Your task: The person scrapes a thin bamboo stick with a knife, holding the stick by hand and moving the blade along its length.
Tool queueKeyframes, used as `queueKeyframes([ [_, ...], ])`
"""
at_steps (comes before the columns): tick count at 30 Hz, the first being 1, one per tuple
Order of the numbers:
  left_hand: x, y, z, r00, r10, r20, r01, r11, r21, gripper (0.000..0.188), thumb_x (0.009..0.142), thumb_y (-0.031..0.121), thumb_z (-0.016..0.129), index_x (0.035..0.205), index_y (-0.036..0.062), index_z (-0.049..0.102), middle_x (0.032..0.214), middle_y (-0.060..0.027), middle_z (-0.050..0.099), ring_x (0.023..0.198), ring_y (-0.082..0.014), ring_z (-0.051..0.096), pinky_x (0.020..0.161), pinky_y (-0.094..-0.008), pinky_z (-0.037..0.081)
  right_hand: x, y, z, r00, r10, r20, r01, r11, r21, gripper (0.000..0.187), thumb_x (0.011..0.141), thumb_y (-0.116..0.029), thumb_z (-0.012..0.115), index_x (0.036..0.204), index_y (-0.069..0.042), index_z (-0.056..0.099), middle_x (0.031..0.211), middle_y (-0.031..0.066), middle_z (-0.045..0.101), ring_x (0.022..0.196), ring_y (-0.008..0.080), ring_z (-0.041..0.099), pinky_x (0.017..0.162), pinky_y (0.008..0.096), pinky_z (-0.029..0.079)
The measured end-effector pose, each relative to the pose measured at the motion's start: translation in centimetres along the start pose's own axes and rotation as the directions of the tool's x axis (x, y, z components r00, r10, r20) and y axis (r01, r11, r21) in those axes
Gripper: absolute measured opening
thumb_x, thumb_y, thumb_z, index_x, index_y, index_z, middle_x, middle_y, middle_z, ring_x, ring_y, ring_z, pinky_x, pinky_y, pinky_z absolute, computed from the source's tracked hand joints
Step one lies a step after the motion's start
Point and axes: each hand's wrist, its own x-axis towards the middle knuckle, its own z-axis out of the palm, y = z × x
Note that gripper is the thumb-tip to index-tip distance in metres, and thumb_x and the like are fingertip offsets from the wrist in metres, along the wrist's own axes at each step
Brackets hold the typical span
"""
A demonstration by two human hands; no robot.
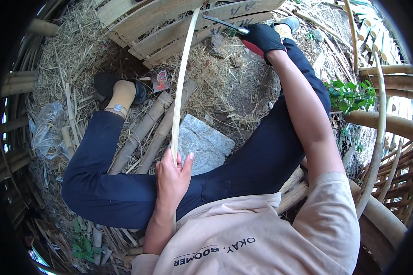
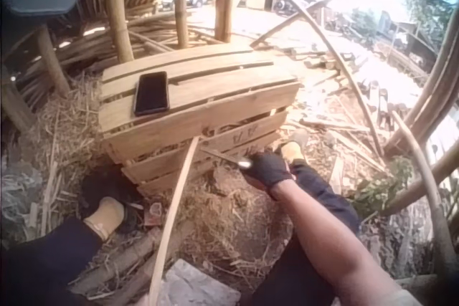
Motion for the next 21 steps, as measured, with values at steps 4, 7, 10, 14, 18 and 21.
queueKeyframes([
  [4, 0.1, -0.7, 0.7, 1.0, -0.016, 0.0, 0.016, 0.999, -0.044, 0.033, 0.092, 0.014, 0.077, 0.084, -0.0006, 0.049, 0.065, -0.006, 0.049, 0.055, -0.0075, 0.046, 0.048, -0.0305, 0.04, -1.7, -4.2, -1.2, 0.988, -0.152, -0.013, 0.153, 0.982, 0.114, 0.039, 0.089, -0.047, 0.065, 0.111, -0.017, 0.077, 0.103, 0.0163, 0.075, 0.098, 0.0377, 0.071, 0.09, 0.0469, 0.056],
  [7, 0.3, -0.3, 1.2, 1.0, -0.007, -0.004, 0.007, 0.998, -0.055, 0.033, 0.092, 0.014, 0.077, 0.084, -0.0005, 0.048, 0.066, -0.0064, 0.049, 0.055, -0.0078, 0.046, 0.048, -0.0313, 0.04, -2.6, -5.0, -1.2, 0.952, -0.305, 0.009, 0.304, 0.952, 0.04, 0.034, 0.087, -0.043, 0.067, 0.105, -0.017, 0.077, 0.099, 0.0162, 0.075, 0.094, 0.0378, 0.072, 0.088, 0.047, 0.057],
  [10, 0.4, -0.3, 1.3, 1.0, -0.013, 0.005, 0.013, 1.0, -0.026, 0.034, 0.092, 0.015, 0.077, 0.084, -0.0005, 0.048, 0.065, -0.0067, 0.049, 0.054, -0.0085, 0.047, 0.048, -0.0318, 0.04, -3.2, -6.0, -0.1, 0.937, -0.346, 0.042, 0.345, 0.938, 0.012, 0.028, 0.085, -0.037, 0.067, 0.102, -0.018, 0.078, 0.093, 0.0156, 0.075, 0.09, 0.0354, 0.073, 0.084, 0.0468, 0.058],
  [14, 0.3, -0.4, 1.4, 1.0, 0.023, -0.008, -0.022, 1.0, 0.021, 0.033, 0.092, 0.015, 0.077, 0.084, -0.0011, 0.049, 0.064, -0.0081, 0.05, 0.052, -0.011, 0.048, 0.048, -0.0329, 0.041, -2.4, -6.1, 0.7, 0.955, -0.288, 0.074, 0.289, 0.957, -0.014, 0.026, 0.082, -0.035, 0.067, 0.098, -0.018, 0.08, 0.095, 0.0143, 0.076, 0.089, 0.0338, 0.074, 0.082, 0.0465, 0.059],
  [18, 0.1, 0.8, 1.4, 1.0, -0.009, 0.011, 0.01, 1.0, -0.007, 0.033, 0.091, 0.015, 0.077, 0.084, -0.0015, 0.05, 0.062, -0.0089, 0.05, 0.051, -0.0134, 0.048, 0.049, -0.034, 0.041, -1.5, -5.1, 1.1, 0.972, -0.231, 0.035, 0.232, 0.973, -0.001, 0.027, 0.081, -0.034, 0.068, 0.101, -0.02, 0.08, 0.096, 0.0137, 0.076, 0.091, 0.0328, 0.074, 0.082, 0.0456, 0.059],
  [21, 0.2, 1.0, 1.1, 1.0, -0.022, 0.005, 0.022, 1.0, -0.008, 0.033, 0.091, 0.015, 0.077, 0.084, -0.0015, 0.05, 0.062, -0.009, 0.051, 0.05, -0.0138, 0.048, 0.049, -0.0341, 0.041, -1.5, -5.7, 0.7, 0.982, -0.186, 0.029, 0.187, 0.982, -0.032, 0.028, 0.083, -0.033, 0.067, 0.104, -0.021, 0.08, 0.098, 0.0123, 0.077, 0.092, 0.0313, 0.075, 0.083, 0.0453, 0.059],
])
